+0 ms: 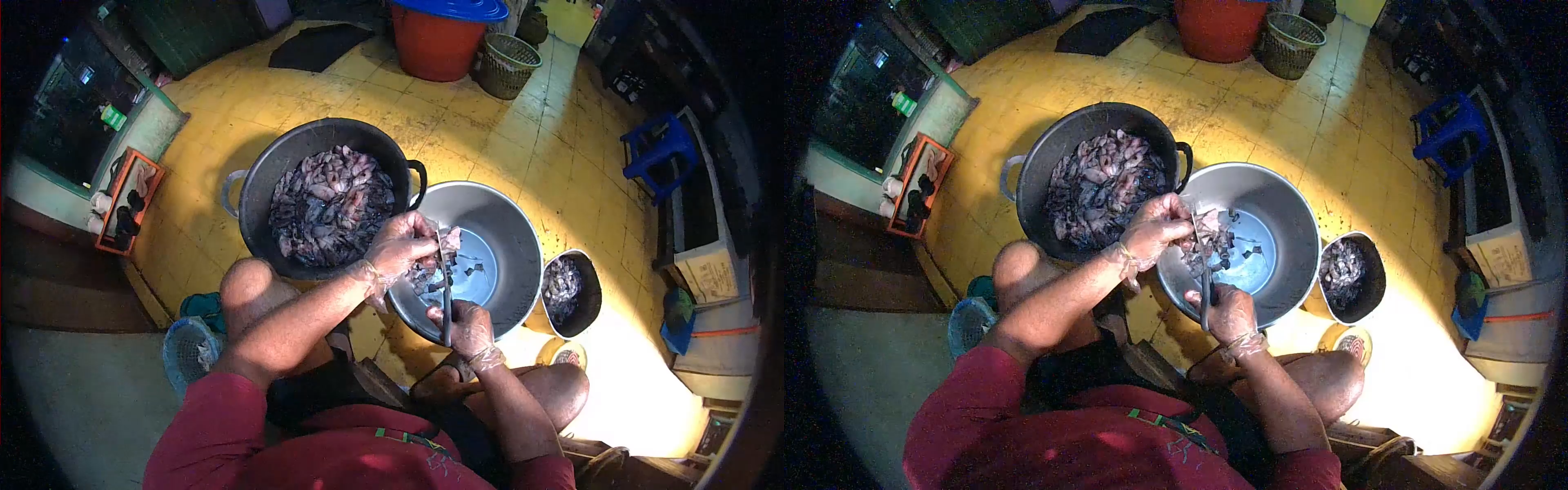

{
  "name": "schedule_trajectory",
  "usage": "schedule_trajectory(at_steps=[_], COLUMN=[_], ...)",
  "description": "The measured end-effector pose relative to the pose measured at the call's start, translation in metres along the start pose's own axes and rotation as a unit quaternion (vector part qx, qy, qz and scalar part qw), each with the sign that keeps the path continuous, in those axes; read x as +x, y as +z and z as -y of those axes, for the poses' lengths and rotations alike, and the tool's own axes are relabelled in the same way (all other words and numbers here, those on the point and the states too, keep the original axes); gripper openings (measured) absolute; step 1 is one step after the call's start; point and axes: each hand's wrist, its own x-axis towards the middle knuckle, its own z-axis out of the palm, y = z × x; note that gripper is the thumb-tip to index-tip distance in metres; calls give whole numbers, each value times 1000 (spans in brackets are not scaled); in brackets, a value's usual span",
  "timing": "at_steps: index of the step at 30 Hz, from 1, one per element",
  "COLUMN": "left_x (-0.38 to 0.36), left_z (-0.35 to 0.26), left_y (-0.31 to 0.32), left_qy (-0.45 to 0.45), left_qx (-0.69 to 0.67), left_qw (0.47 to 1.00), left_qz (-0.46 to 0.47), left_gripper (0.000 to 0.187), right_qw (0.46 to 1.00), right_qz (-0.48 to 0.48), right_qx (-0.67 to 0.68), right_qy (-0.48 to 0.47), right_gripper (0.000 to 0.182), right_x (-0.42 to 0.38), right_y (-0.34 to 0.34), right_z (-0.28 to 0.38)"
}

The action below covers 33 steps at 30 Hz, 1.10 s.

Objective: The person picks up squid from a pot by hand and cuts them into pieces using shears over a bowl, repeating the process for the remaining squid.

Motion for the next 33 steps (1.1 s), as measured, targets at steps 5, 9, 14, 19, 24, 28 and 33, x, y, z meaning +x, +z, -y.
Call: schedule_trajectory(at_steps=[5,9,14,19,24,28,33], left_x=[-1,-4,3,6,-2,-3,-1], left_z=[-4,-6,-9,-16,-20,-11,-8], left_y=[-4,-4,-15,-22,-5,0,-4], left_qy=[-26,-36,-71,-29,-21,42,45], left_qx=[-41,-39,-36,-45,-31,-27,-60], left_qw=[998,998,996,997,999,999,997], left_qz=[28,40,50,50,19,-20,-6], left_gripper=[12,12,11,10,14,16,14], right_qw=[979,960,952,967,982,983,991], right_qz=[85,107,105,88,56,56,45], right_qx=[180,257,282,217,158,154,114], right_qy=[36,42,57,105,82,76,57], right_gripper=[58,64,50,49,47,46,47], right_x=[2,-1,1,2,4,3,2], right_y=[1,-5,-3,-3,1,1,0], right_z=[-8,0,-11,-4,-10,-9,-6])
